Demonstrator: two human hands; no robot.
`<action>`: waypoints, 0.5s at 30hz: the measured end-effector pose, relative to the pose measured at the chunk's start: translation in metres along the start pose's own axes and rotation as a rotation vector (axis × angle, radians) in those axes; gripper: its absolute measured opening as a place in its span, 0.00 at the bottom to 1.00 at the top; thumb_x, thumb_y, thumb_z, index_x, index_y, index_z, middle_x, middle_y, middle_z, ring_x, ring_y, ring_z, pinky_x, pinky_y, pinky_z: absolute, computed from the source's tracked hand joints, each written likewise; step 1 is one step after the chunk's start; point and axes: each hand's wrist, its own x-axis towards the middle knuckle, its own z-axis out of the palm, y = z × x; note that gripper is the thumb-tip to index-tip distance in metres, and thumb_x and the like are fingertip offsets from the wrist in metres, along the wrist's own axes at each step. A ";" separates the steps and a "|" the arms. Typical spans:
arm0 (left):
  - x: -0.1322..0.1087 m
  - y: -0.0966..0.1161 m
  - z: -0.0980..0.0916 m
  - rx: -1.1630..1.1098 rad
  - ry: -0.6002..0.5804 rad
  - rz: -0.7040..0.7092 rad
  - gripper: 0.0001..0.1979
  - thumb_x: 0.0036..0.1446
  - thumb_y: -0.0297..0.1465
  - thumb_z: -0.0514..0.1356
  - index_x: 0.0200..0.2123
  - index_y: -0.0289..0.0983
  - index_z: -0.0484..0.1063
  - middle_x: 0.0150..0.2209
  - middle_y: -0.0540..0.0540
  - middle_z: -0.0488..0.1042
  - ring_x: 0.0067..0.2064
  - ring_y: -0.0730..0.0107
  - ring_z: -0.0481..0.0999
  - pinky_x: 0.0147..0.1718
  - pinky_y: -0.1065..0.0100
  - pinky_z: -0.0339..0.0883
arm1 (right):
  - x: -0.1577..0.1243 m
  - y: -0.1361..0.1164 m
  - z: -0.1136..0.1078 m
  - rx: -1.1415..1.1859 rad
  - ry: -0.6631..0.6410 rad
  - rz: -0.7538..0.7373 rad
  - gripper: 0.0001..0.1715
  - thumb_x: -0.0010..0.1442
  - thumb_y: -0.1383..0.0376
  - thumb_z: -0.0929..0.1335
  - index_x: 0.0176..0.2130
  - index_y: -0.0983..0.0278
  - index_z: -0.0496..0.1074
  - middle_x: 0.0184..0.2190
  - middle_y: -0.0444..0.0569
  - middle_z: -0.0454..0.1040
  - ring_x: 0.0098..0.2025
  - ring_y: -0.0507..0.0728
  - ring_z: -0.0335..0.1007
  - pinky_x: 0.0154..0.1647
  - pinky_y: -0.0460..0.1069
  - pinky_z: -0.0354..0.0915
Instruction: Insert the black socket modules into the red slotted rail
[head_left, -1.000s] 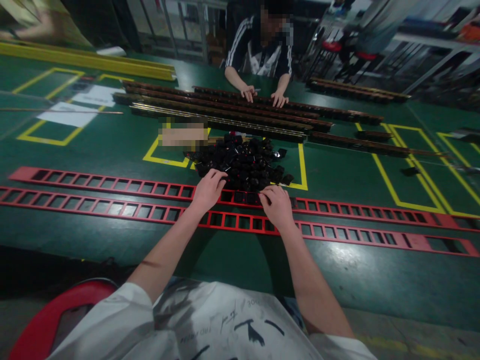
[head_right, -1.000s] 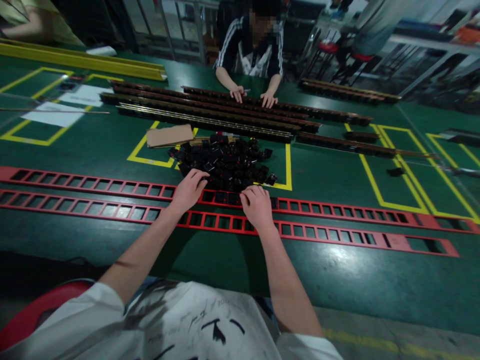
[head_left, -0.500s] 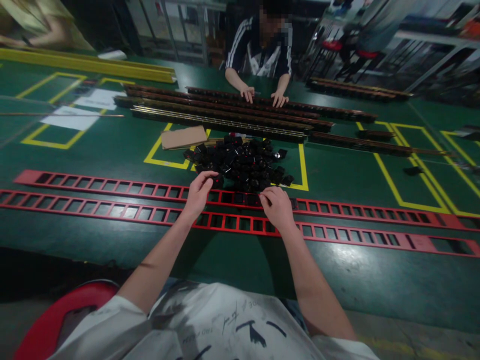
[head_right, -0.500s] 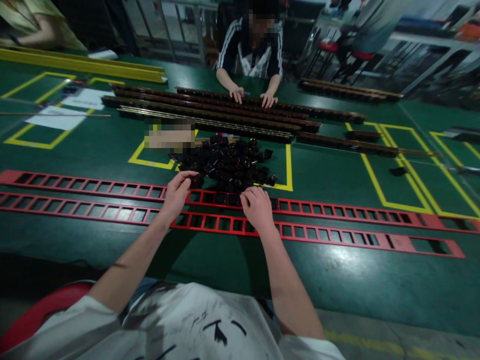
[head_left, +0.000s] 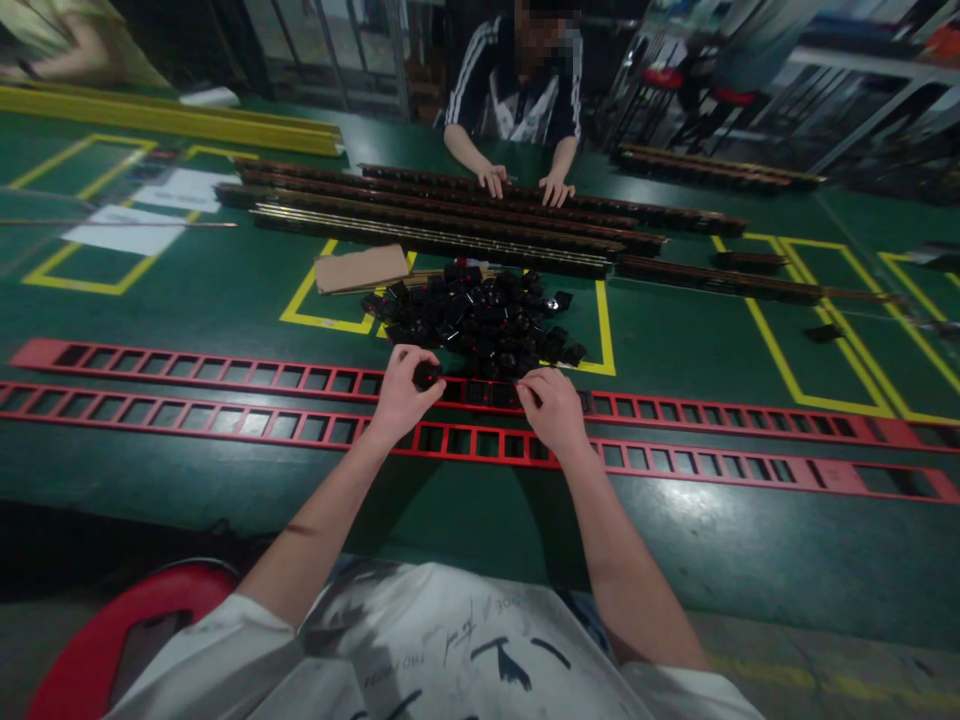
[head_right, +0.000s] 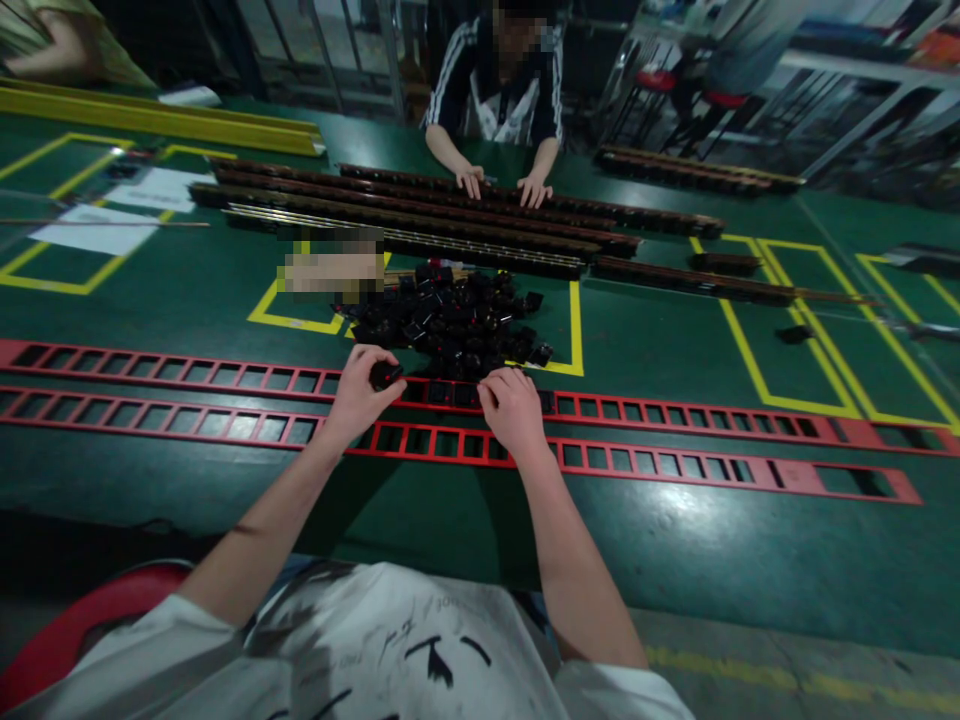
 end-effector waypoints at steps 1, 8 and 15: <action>0.000 0.001 -0.001 0.012 -0.029 0.015 0.10 0.55 0.27 0.64 0.41 0.40 0.70 0.45 0.45 0.69 0.49 0.61 0.74 0.51 0.57 0.72 | 0.000 0.000 0.000 0.005 -0.001 0.001 0.16 0.72 0.62 0.62 0.38 0.60 0.77 0.41 0.54 0.79 0.46 0.62 0.72 0.48 0.59 0.69; -0.005 -0.006 0.003 -0.030 -0.123 0.062 0.18 0.55 0.30 0.66 0.48 0.39 0.67 0.45 0.46 0.74 0.46 0.63 0.76 0.49 0.60 0.72 | 0.000 -0.001 -0.001 0.027 0.014 -0.013 0.17 0.72 0.63 0.62 0.38 0.62 0.78 0.41 0.55 0.78 0.45 0.62 0.72 0.49 0.58 0.69; -0.003 -0.009 0.004 -0.042 -0.143 0.193 0.16 0.55 0.28 0.67 0.47 0.38 0.71 0.47 0.45 0.72 0.51 0.61 0.75 0.52 0.57 0.72 | 0.000 0.001 0.004 0.039 0.080 -0.063 0.13 0.70 0.65 0.64 0.37 0.63 0.77 0.39 0.55 0.78 0.43 0.61 0.72 0.47 0.58 0.71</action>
